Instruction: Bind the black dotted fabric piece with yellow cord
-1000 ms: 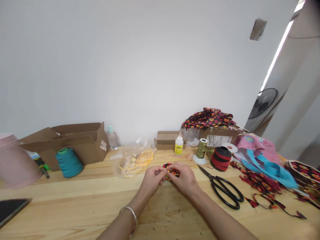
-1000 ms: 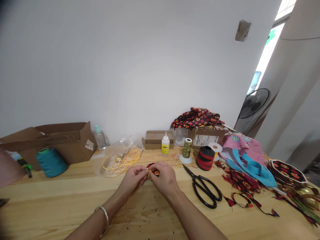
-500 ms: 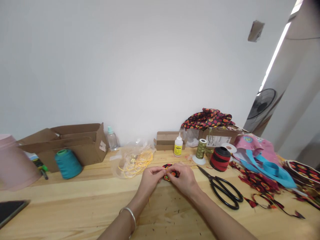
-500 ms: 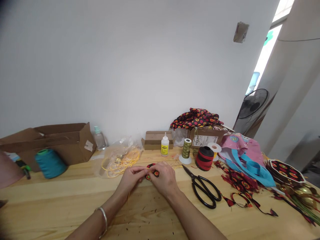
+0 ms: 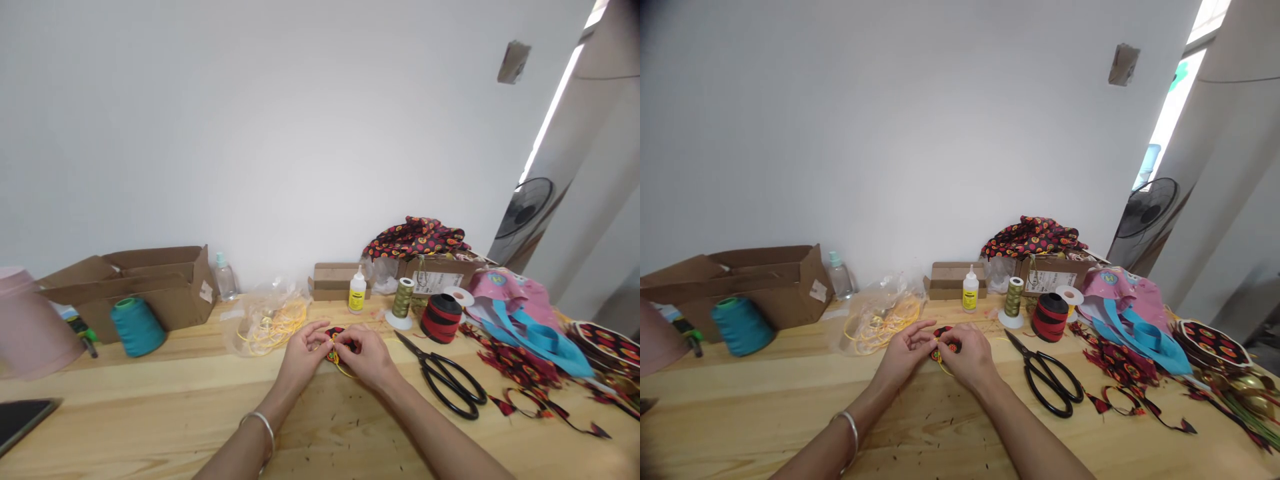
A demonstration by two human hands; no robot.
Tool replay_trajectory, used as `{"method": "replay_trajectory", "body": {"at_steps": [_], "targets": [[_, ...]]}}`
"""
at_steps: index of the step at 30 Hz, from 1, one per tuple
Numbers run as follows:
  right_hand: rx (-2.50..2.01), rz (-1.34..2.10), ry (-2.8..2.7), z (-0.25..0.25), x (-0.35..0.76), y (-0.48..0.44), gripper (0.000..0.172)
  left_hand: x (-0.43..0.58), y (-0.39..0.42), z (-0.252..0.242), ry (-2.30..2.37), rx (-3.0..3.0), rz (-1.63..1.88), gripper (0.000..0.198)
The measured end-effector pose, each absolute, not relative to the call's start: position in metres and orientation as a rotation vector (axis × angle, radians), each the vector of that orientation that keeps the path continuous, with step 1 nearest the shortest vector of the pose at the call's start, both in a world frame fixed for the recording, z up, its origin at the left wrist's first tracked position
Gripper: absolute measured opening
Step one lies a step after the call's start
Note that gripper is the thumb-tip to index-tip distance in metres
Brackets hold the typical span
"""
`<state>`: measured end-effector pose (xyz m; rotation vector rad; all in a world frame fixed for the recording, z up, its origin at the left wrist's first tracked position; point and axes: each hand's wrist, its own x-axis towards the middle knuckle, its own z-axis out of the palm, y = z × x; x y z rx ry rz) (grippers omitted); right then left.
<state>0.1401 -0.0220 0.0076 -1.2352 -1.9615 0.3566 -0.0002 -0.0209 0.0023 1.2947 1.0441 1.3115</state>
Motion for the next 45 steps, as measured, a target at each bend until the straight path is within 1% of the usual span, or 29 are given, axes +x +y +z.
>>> {"method": "replay_trajectory", "body": {"at_steps": [4, 6, 13, 17, 20, 26, 29, 35, 38, 40, 43, 45], "targets": [[-1.197, 0.443, -1.945, 0.003, 0.141, -0.018, 0.022, 0.000, -0.021, 0.002, 1.057, 1.380, 1.281, 0.044], [-1.171, 0.493, -1.924, 0.001, 0.141, -0.016, 0.023, 0.000, -0.021, 0.003, 1.059, 1.407, 1.262, 0.046], [-1.155, 0.636, -1.807, -0.004, 0.139, -0.013, 0.016, 0.001, -0.025, 0.006, 1.112, 1.452, 1.227, 0.048], [-1.149, 0.576, -1.795, -0.003, 0.139, -0.014, 0.010, 0.003, -0.026, 0.006, 1.137, 1.399, 1.202, 0.051], [-1.174, 0.538, -1.818, -0.002, 0.139, -0.015, 0.009, 0.003, -0.026, 0.006, 1.122, 1.342, 1.212, 0.052], [-1.156, 0.585, -1.864, -0.001, 0.138, -0.016, 0.008, 0.003, -0.027, 0.009, 1.120, 1.327, 1.208, 0.054], [-1.079, 0.701, -1.858, 0.002, 0.140, -0.016, 0.010, 0.004, -0.028, 0.011, 1.104, 1.320, 1.207, 0.052], [-0.892, 1.158, -1.749, 0.006, 0.143, -0.019, 0.009, 0.006, -0.030, 0.012, 1.061, 1.328, 1.204, 0.043], [-0.788, 1.353, -1.670, 0.012, 0.145, -0.023, 0.008, 0.004, -0.028, 0.009, 1.054, 1.331, 1.219, 0.040], [-0.701, 1.466, -1.614, 0.019, 0.148, -0.025, 0.010, 0.002, -0.026, 0.006, 1.066, 1.326, 1.236, 0.040], [-0.635, 1.472, -1.576, 0.025, 0.153, -0.023, 0.018, 0.000, -0.024, 0.005, 1.101, 1.291, 1.252, 0.042], [-0.751, 1.321, -1.607, 0.024, 0.155, -0.020, 0.023, 0.000, -0.025, 0.007, 1.112, 1.272, 1.250, 0.044]]}}
